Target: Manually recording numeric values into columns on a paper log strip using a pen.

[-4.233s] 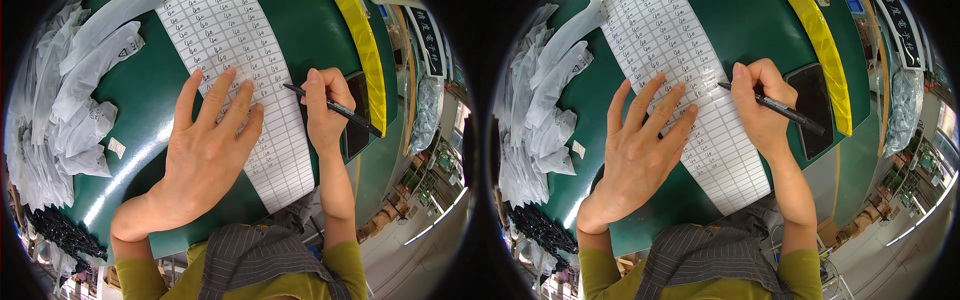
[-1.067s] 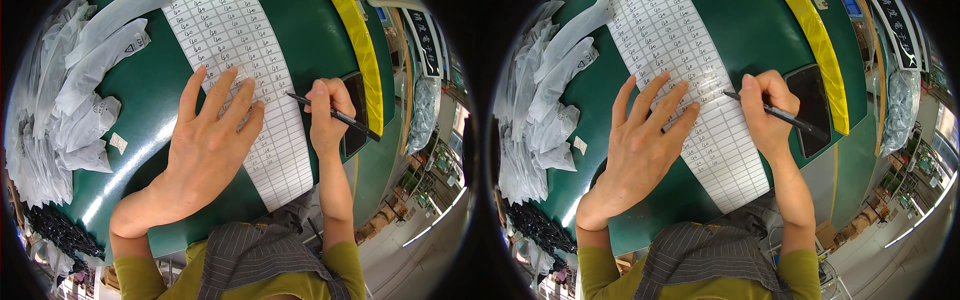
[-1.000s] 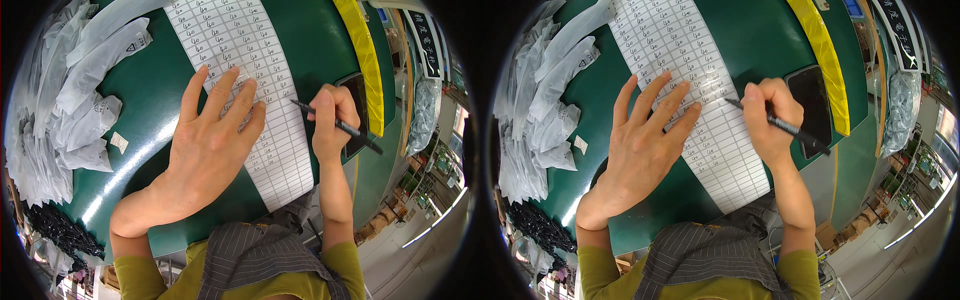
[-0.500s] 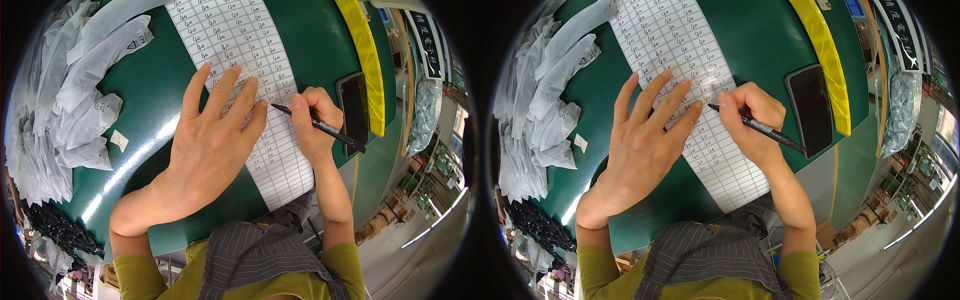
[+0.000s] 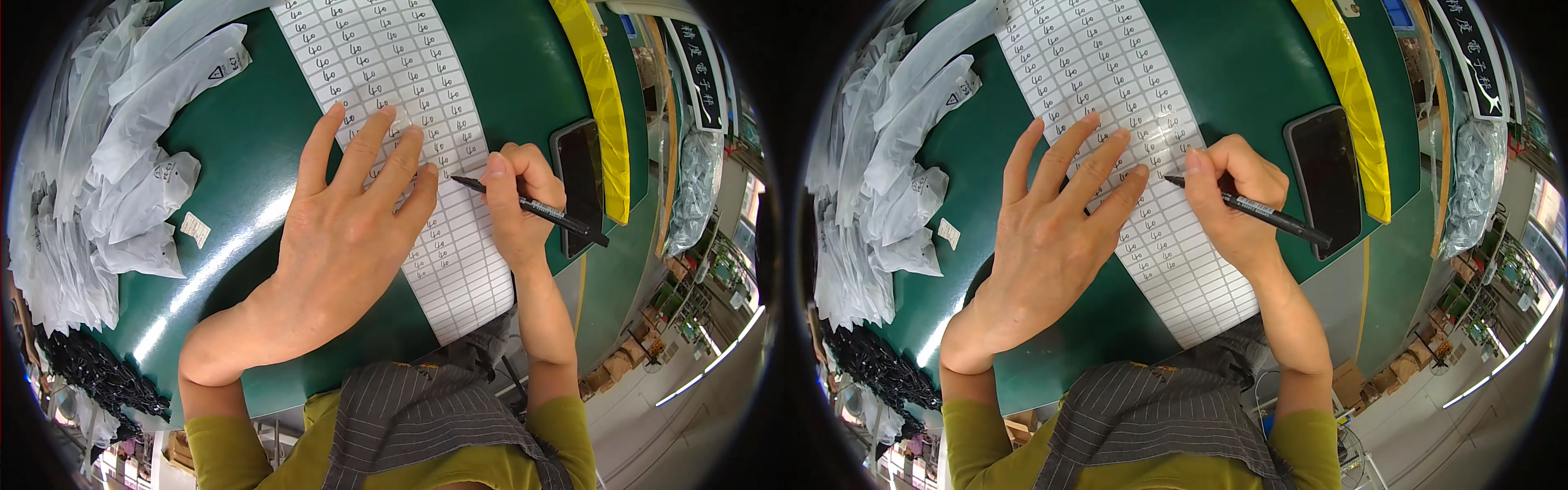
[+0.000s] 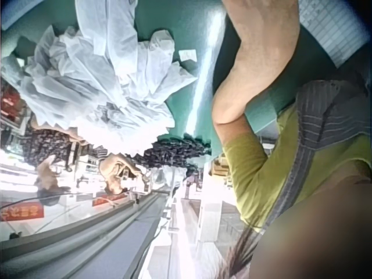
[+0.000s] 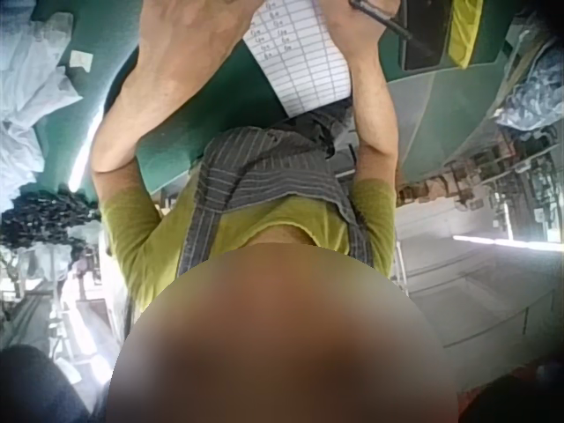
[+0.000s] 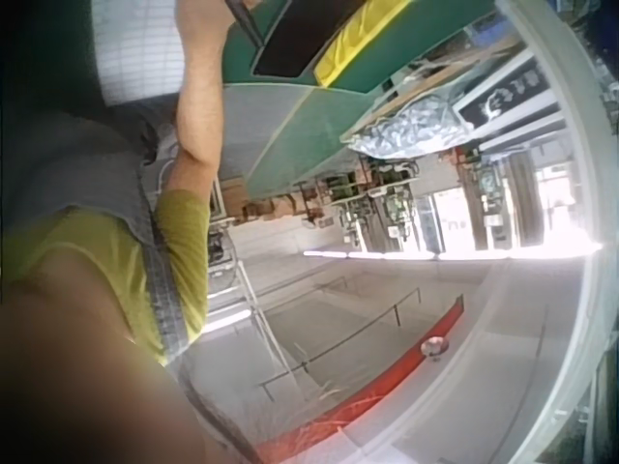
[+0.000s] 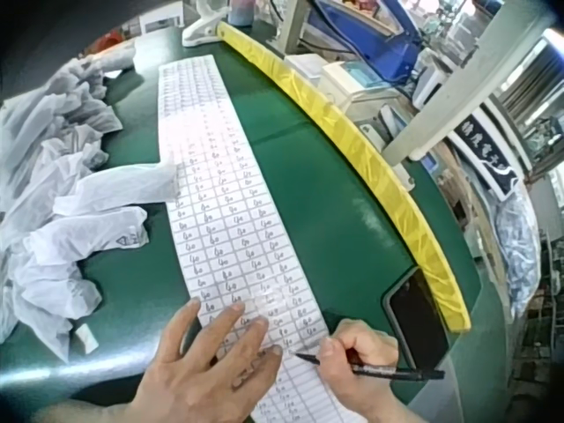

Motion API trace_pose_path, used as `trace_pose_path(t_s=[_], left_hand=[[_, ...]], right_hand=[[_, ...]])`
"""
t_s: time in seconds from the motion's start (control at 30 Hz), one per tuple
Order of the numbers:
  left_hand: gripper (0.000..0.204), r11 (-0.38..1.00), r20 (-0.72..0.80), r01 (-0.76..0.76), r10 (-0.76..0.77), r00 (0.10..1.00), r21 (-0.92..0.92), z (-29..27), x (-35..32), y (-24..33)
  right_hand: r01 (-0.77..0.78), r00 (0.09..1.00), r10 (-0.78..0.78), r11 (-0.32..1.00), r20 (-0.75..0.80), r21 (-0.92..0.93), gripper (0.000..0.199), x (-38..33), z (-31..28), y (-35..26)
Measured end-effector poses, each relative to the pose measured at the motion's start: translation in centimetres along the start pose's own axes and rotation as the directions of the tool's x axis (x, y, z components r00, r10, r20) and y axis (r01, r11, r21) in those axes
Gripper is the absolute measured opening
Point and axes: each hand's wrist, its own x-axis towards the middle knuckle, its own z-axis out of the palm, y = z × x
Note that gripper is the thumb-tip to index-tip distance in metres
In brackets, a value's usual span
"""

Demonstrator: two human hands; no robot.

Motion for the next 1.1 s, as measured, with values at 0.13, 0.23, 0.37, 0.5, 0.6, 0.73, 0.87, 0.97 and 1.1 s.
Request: trace_pose_path(t_s=[0.13, 0.23, 0.37, 0.5, 0.6, 0.73, 0.87, 0.97, 1.1], left_hand=[[0.034, 1.0, 0.002, -0.003, 0.003, 1.0, 0.004, 0.0, 0.1, 0.1], [0.033, 1.0, -0.001, -0.006, 0.006, 1.0, 0.004, 0.1, 0.3, 0.3], [0.033, 1.0, 0.007, -0.006, 0.006, 1.0, -0.003, -0.1, 0.3, 0.3], [0.034, 1.0, 0.02, -0.005, 0.005, 1.0, -0.011, -0.1, 0.3, 0.2], [0.034, 1.0, 0.023, -0.01, 0.01, 1.0, -0.003, -0.3, 0.4, 0.3], [0.034, 1.0, 0.026, -0.016, 0.016, 1.0, 0.011, -0.2, 0.2, 0.2], [0.034, 1.0, 0.029, -0.008, 0.008, 1.0, 0.011, -0.2, 0.1, 0.1], [0.034, 1.0, 0.033, -0.008, 0.008, 0.999, -0.005, -0.4, 0.1, 0.2], [0.035, 1.0, 0.023, -0.009, 0.009, 1.0, -0.005, -0.2, 0.1, 0.1]], right_hand=[[-0.016, 0.999, 0.016, 1.0, -0.031, -0.009, 0.02, 0.0, 0.0, 0.1], [-0.011, 0.999, 0.011, 1.0, -0.037, -0.011, 0.021, 0.2, -0.2, 0.0], [-0.059, 0.998, 0.059, 0.998, -0.024, 0.011, 0.022, 0.0, -0.6, 0.0], [-0.153, 0.963, 0.183, 0.976, -0.2, 0.155, 0.021, 0.4, -1.4, -0.9], [-0.086, 0.986, 0.096, 0.994, -0.134, 0.073, 0.02, 0.2, -2.0, 0.5], [-0.121, 0.981, 0.124, 0.992, -0.152, 0.029, 0.019, 0.3, -1.3, 0.3], [-0.109, 0.988, 0.101, 0.992, -0.119, -0.06, 0.02, 0.1, -1.4, 0.6], [-0.104, 0.985, 0.099, 0.994, -0.144, -0.032, 0.02, 0.0, -1.6, 0.8], [-0.124, 0.974, 0.132, 0.991, -0.183, 0.052, 0.02, 0.1, -1.3, 0.4]])
